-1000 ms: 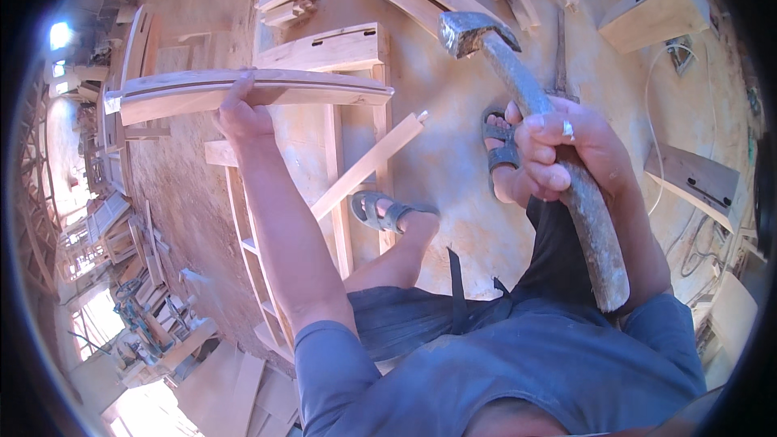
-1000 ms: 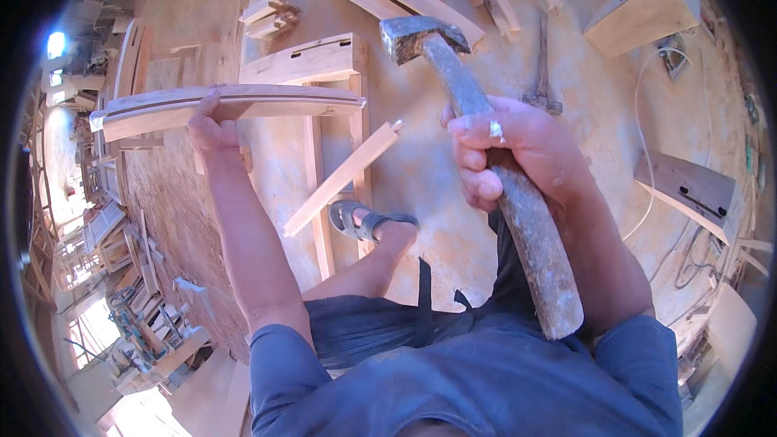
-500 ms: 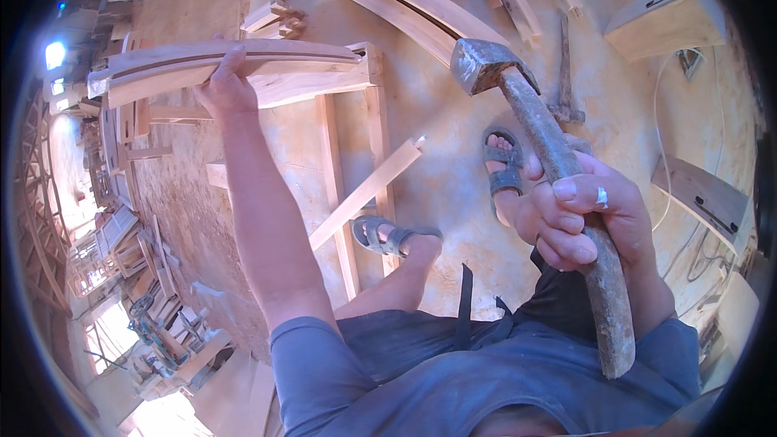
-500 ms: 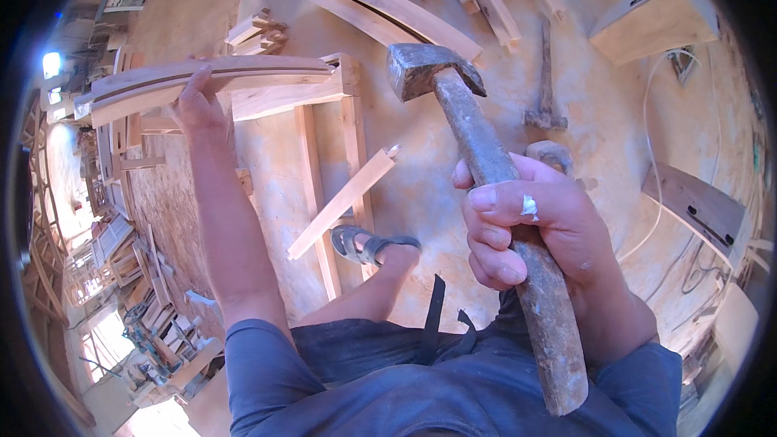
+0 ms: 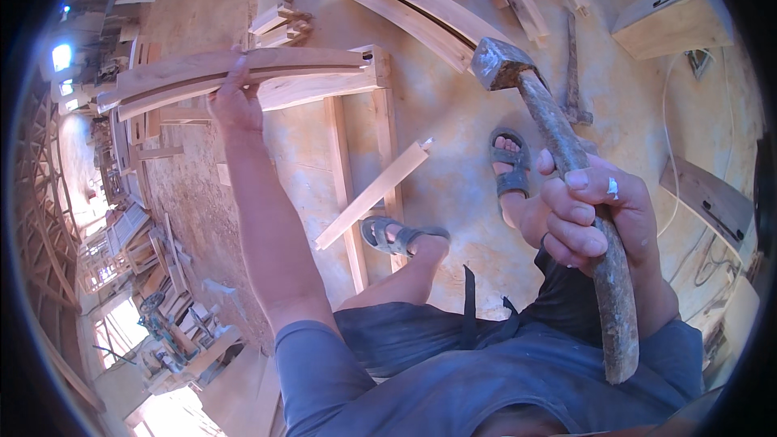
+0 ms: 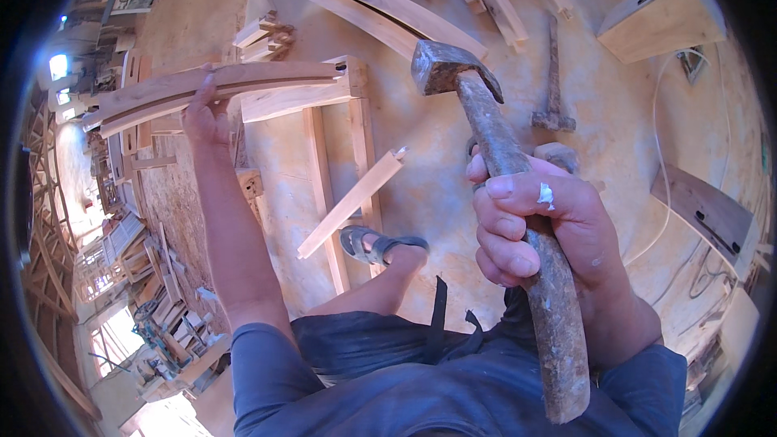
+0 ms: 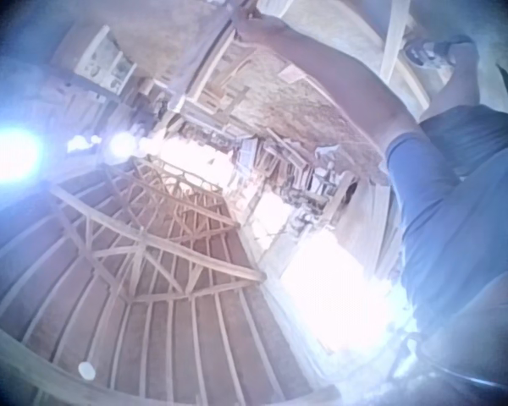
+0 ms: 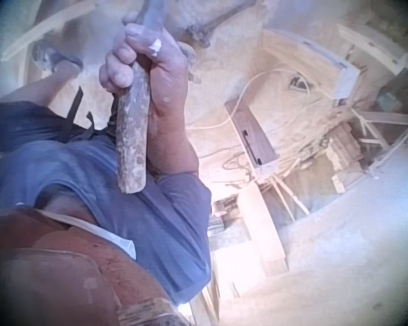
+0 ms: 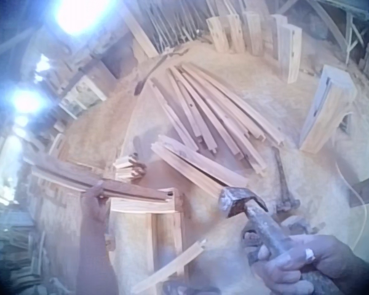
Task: The person applies glue to joints, hammers wooden frames together, and uses a mallet to assemble larger components of a piece of furniture in a workshop.
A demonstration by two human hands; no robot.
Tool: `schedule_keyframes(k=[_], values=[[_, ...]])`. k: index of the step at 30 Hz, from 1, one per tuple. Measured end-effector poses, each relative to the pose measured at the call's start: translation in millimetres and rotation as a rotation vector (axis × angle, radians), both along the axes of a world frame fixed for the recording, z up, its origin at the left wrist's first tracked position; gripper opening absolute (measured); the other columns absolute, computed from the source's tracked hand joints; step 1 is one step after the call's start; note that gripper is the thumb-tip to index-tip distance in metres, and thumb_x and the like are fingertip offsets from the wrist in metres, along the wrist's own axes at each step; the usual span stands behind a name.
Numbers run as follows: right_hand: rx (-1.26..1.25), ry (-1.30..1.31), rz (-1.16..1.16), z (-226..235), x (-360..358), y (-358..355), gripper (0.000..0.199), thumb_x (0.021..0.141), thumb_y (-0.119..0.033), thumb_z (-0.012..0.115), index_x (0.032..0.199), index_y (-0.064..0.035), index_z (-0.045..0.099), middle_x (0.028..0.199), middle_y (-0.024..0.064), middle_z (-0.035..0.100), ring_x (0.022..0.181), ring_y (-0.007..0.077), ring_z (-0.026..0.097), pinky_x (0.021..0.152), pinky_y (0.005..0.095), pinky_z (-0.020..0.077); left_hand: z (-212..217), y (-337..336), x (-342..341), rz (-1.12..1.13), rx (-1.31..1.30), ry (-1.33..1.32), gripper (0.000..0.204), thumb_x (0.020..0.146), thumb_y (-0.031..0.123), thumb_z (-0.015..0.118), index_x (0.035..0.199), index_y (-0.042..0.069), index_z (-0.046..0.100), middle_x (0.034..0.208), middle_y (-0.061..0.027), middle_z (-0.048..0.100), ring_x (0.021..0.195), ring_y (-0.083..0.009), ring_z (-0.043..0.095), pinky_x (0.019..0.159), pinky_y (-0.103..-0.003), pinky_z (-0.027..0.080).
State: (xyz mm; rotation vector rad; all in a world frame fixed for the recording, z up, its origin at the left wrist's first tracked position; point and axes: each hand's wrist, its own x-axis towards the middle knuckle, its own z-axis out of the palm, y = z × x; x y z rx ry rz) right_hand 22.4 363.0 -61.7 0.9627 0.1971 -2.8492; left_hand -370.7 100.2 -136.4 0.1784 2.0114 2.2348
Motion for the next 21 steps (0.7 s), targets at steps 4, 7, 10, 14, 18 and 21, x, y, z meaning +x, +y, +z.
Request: schedule_keyframes(k=[4,7,10,14,18,21], values=[[-0.014,-0.005,-0.005,-0.1,1.0,-3.4,0.023,0.089,-0.008,0.052,0.109,0.0014,0.047,0.062,0.0031,0.045,0.04,0.0131,0.046,0.04,0.0309,0.0408,-5.1,-5.0,3.9,0.034,-0.11,-0.05,0.04,0.084,-0.002,0.066,0.123,0.003,0.056,0.11,-0.0098,0.064,0.103,-0.022,0.062,0.079,-0.038,0.056],[-0.031,-0.016,0.005,0.4,0.3,-6.3,0.023,0.089,-0.009,0.052,0.109,0.0008,0.047,0.062,0.0028,0.045,0.04,0.0129,0.046,0.041,0.031,0.0408,10.4,-21.6,-4.9,0.152,-0.047,-0.053,0.042,0.086,0.001,0.066,0.126,0.002,0.052,0.112,-0.0119,0.062,0.104,-0.024,0.062,0.08,-0.043,0.057],[-0.027,-0.022,-0.008,-1.7,-0.2,-8.7,0.023,0.089,-0.009,0.052,0.109,0.0004,0.048,0.063,0.0028,0.045,0.04,0.0128,0.046,0.041,0.0311,0.0407,45.6,10.2,19.4,0.383,0.056,0.137,0.052,0.085,0.002,0.068,0.132,0.0,0.043,0.117,-0.0153,0.058,0.104,-0.0269,0.061,0.084,-0.047,0.058],[-0.049,-0.001,-0.004,-0.8,-2.0,-13.0,0.023,0.089,-0.01,0.052,0.109,0.0004,0.048,0.063,0.0027,0.045,0.04,0.0128,0.046,0.041,0.0314,0.04,71.3,63.7,57.4,0.672,-0.001,0.25,0.068,0.081,0.001,0.074,0.135,-0.002,0.033,0.124,-0.0202,0.054,0.104,-0.0297,0.06,0.089,-0.045,0.057],[-0.03,0.006,0.033,-0.4,-5.8,-18.4,0.023,0.089,-0.01,0.053,0.109,0.0002,0.048,0.064,0.0026,0.046,0.042,0.0126,0.047,0.043,0.0319,0.0407,22.5,31.1,22.3,0.646,-0.002,0.063,0.067,0.077,-0.001,0.078,0.131,-0.004,0.039,0.124,-0.0205,0.055,0.105,-0.0306,0.06,0.087,-0.046,0.057],[-0.015,0.008,0.022,-1.6,-6.9,-20.0,0.022,0.089,-0.011,0.055,0.108,-0.0003,0.05,0.065,0.0029,0.047,0.045,0.0126,0.049,0.046,0.0321,0.0425,6.6,24.9,19.3,0.592,0.107,-0.113,0.061,0.077,0.002,0.079,0.128,-0.004,0.045,0.123,-0.0184,0.056,0.108,-0.0303,0.059,0.085,-0.05,0.056]])
